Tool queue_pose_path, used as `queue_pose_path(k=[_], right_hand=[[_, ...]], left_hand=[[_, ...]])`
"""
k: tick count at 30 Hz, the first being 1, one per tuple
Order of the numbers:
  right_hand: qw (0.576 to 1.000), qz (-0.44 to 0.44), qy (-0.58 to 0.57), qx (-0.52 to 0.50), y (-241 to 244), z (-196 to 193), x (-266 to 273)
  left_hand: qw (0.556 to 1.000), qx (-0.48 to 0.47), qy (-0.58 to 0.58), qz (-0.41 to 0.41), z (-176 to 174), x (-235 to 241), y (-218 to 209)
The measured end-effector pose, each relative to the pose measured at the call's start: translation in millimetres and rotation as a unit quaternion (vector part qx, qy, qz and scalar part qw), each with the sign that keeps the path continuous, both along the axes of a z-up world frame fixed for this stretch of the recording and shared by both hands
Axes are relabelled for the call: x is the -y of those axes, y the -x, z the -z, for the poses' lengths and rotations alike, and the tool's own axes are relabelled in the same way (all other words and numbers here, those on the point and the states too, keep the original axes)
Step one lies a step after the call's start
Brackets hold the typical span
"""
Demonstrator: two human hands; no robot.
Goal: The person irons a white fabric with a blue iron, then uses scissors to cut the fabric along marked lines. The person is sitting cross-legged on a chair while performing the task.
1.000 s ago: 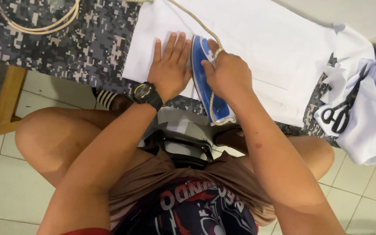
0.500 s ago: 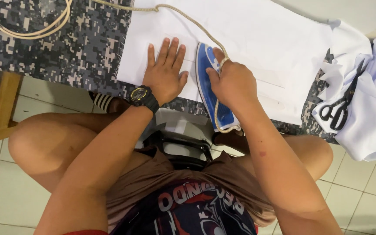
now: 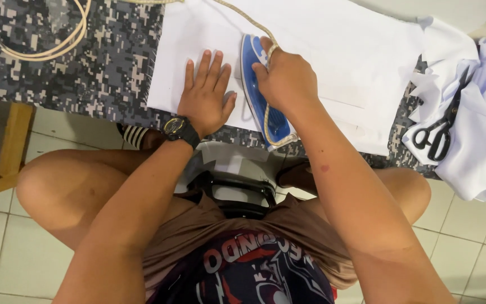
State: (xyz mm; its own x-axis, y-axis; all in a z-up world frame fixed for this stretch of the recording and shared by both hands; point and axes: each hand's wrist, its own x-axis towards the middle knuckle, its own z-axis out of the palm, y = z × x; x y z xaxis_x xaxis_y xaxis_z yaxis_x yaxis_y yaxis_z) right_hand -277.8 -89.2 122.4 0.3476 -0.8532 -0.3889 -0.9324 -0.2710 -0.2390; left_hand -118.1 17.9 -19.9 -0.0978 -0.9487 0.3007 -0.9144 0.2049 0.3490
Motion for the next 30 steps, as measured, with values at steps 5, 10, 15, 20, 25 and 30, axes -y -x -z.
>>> queue_pose_path(k=[5,10,15,20,25,30], right_hand=[[0.999,0.018,-0.028,-0.028,24.7,-14.2,-9.6],[0.998,0.029,-0.037,-0.049,60.0,-10.1,-16.5],[0.999,0.032,-0.016,-0.032,83.3,-3.9,-23.5],[0.998,0.033,-0.027,-0.047,87.5,-8.0,-26.5],[0.998,0.029,-0.021,-0.047,80.0,-10.8,-23.3],[0.999,0.029,-0.008,-0.025,62.9,-11.0,-8.5]], left_hand=[[1.0,0.003,0.015,-0.003,-4.5,-1.7,0.0],[1.0,0.003,-0.007,0.007,-2.6,-1.0,0.6],[1.0,0.001,-0.002,0.002,-0.2,-2.1,-0.2],[1.0,0.013,0.012,0.0,-3.0,-1.8,1.0],[1.0,0.022,0.009,-0.006,-3.6,-2.3,1.5],[1.0,0.019,-0.024,-0.002,-2.6,-1.0,1.4]])
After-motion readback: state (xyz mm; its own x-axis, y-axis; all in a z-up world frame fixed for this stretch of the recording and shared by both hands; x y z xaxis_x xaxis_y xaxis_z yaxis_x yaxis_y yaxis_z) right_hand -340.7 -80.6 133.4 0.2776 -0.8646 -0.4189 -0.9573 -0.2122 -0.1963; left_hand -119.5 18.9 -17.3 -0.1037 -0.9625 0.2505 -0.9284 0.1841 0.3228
